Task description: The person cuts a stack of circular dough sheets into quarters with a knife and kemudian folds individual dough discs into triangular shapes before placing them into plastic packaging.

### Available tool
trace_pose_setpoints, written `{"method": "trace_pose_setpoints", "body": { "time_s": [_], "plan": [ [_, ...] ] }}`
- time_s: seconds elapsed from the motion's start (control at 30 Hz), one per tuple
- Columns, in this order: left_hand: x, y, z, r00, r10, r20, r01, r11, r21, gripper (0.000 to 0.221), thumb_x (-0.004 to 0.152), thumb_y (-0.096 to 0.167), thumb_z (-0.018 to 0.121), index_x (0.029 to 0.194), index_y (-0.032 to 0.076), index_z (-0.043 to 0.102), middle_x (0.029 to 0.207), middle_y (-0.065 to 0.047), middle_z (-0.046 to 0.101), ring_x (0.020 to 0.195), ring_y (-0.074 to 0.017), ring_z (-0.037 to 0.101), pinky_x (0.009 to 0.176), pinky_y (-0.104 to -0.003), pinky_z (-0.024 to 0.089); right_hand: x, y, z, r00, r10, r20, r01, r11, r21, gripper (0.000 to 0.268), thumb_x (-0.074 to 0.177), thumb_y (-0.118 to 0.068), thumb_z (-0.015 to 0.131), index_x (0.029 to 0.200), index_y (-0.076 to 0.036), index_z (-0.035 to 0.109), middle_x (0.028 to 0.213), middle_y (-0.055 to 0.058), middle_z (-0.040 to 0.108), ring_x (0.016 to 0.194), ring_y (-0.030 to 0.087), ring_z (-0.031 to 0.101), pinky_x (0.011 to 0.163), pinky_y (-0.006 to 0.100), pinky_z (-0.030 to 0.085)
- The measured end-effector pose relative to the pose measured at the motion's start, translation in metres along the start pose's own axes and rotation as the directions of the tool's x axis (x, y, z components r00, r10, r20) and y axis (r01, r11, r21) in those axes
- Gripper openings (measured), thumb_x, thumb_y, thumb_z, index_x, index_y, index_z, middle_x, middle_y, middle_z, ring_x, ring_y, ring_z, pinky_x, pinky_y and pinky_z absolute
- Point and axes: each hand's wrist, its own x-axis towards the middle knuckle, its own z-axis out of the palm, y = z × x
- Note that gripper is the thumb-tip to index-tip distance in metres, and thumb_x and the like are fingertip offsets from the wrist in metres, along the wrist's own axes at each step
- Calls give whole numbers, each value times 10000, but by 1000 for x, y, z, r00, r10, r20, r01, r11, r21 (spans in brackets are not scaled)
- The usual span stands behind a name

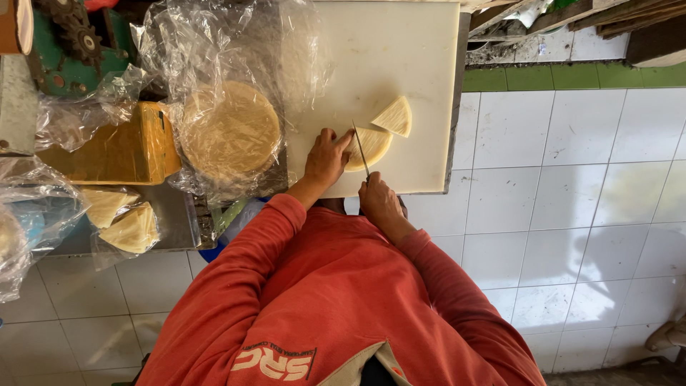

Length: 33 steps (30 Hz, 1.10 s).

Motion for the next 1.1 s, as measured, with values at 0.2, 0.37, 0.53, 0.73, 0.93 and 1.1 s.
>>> {"method": "trace_pose_setpoints", "body": {
  "time_s": [0.2,0.37,0.53,0.73,0.93,1.1],
  "plan": [
    [1,-4,5,1000,-3,-12,3,1000,-18,614,840,153,808,1409,237,594,1182,-134,502,1091,-328,586,845,-428,563,-1,4,5,997,-57,-50,56,998,-4,288,1006,-208,571,1024,35,417,796,320,642,718,512,660,625,578,546],
    [2,-11,11,998,48,-36,-48,999,7,600,833,158,806,1392,214,596,1181,-140,507,1089,-329,580,879,-430,549,-1,5,7,998,-55,-25,55,998,1,277,1018,-197,553,999,40,410,716,308,626,661,492,666,575,557,560],
    [-12,-1,12,966,257,-11,-242,922,303,681,959,0,660,1596,103,442,1204,-152,519,1061,-292,572,937,-391,541,7,5,7,997,51,56,-51,999,-14,256,1030,-176,539,1013,38,399,698,315,645,687,493,680,613,565,559],
    [-13,47,16,953,21,302,-138,919,370,818,865,116,688,1587,180,307,1199,-246,486,1033,-380,546,892,-425,525,8,0,3,992,85,93,-86,996,7,267,978,-161,571,1053,27,397,751,326,668,739,492,697,654,552,575],
    [1,50,13,871,-77,485,-104,937,334,866,862,115,672,1603,155,226,1287,-303,411,1055,-439,521,919,-462,512,8,-8,-2,973,159,170,-148,986,-76,238,949,-93,566,1067,25,396,812,332,683,784,490,707,683,540,591],
    [9,41,25,869,-70,490,-85,954,287,800,907,103,617,1612,161,243,1290,-316,415,1047,-458,526,954,-507,489,9,-11,-3,966,199,166,-192,980,-59,172,989,-87,528,1050,19,407,838,335,679,805,492,708,684,547,586]
  ]
}}
